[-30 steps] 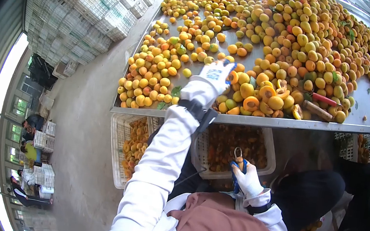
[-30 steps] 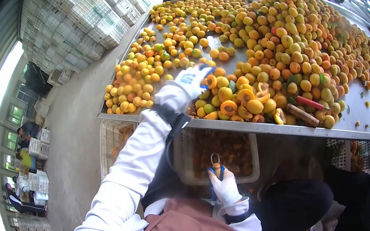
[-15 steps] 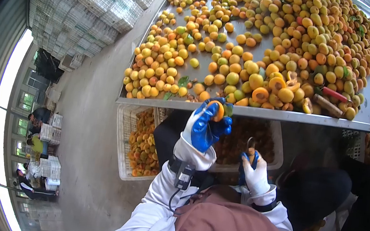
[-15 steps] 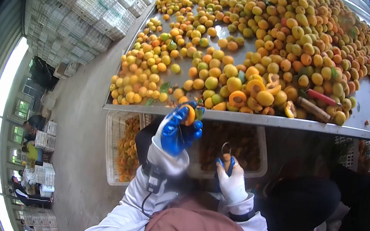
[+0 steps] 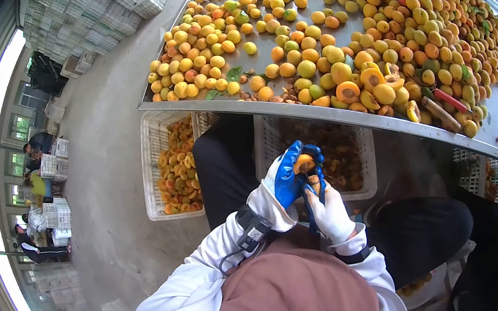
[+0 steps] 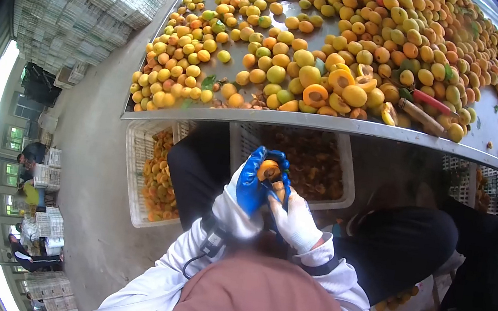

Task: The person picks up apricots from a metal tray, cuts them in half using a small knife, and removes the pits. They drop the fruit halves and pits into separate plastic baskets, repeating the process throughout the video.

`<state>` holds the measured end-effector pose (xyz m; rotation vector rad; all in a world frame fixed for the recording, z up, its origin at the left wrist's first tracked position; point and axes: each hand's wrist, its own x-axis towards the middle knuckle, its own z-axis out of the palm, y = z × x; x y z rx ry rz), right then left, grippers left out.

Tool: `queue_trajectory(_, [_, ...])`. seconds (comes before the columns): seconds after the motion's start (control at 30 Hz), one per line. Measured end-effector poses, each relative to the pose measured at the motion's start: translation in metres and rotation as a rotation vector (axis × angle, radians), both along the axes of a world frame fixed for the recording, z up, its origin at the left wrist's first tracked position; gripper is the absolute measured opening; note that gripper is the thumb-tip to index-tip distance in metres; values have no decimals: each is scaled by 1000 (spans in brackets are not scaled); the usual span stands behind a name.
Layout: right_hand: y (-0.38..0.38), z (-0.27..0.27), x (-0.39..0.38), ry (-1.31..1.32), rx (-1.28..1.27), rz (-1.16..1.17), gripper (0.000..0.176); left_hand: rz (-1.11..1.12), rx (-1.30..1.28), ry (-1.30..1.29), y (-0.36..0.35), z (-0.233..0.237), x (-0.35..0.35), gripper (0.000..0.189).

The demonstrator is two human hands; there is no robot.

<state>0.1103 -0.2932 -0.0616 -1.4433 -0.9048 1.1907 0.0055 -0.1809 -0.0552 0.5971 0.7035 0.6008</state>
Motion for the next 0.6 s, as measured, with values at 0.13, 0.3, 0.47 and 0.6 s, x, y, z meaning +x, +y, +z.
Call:
queue_trajectory(0.13, [-1, -3, -1, -5, -47, 27, 30, 71, -109, 54, -9, 8, 9, 43])
queue_trajectory(0.3, [-1, -4, -1, -126, -157, 83, 27, 179, -154, 132, -13, 7, 22, 37])
queue_trajectory(0.47, [-2, -15, 4, -16, -135, 138, 29, 191, -39, 216, -12, -2, 23, 37])
queue_trajectory(0.6, [-3, -11, 4, 28, -183, 163, 29, 125, 32, 229, -9, -7, 17, 36])
